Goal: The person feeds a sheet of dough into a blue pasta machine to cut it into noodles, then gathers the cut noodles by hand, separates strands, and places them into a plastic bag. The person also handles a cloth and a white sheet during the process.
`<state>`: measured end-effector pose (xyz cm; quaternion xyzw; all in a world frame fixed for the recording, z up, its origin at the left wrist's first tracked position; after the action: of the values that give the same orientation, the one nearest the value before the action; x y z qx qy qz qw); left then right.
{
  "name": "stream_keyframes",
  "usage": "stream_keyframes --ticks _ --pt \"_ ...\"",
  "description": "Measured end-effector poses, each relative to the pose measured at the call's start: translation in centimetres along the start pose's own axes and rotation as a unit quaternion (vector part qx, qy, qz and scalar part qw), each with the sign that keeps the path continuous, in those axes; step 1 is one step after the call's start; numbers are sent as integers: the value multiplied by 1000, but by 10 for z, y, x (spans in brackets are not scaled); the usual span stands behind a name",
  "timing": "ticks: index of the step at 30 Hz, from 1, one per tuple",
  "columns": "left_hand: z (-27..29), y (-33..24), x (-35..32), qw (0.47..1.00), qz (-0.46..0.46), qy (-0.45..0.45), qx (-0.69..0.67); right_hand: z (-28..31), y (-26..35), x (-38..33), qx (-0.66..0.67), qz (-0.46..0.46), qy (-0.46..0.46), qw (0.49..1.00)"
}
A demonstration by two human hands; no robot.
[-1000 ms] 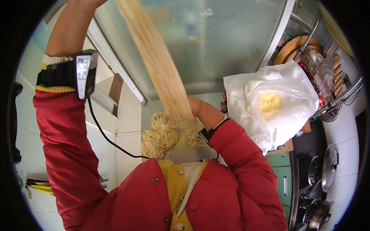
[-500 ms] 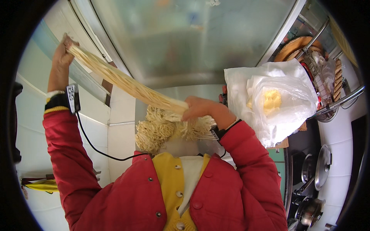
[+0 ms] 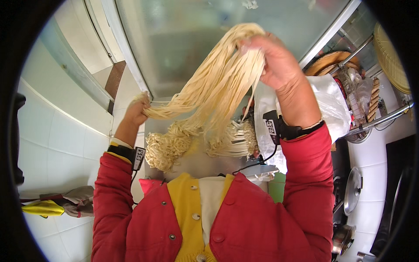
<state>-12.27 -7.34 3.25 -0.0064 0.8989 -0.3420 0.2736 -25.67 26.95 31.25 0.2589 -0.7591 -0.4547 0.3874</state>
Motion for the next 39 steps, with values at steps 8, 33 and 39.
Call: stream_keyframes --ticks 8,33,39 --pt "-35 59 28 992 58 0 111 -37 34 7 25 -7 -17 1000" --pt "-159 120 -80 826 79 412 377 -49 -65 -29 88 -75 -231 966" --pt "-100 136 -90 785 60 345 511 -20 -65 -30 105 -83 -217 967"
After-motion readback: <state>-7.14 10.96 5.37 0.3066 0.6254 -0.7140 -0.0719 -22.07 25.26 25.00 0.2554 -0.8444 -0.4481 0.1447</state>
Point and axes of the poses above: each hand's wrist, its own x-axis towards the middle knuckle, its own z-axis out of the back of the hand, y = z × x, the point moved 1 cm from there along x, towards the middle knuckle, and after that the axes turned 15 degrees about z, right-handed, at the moved point
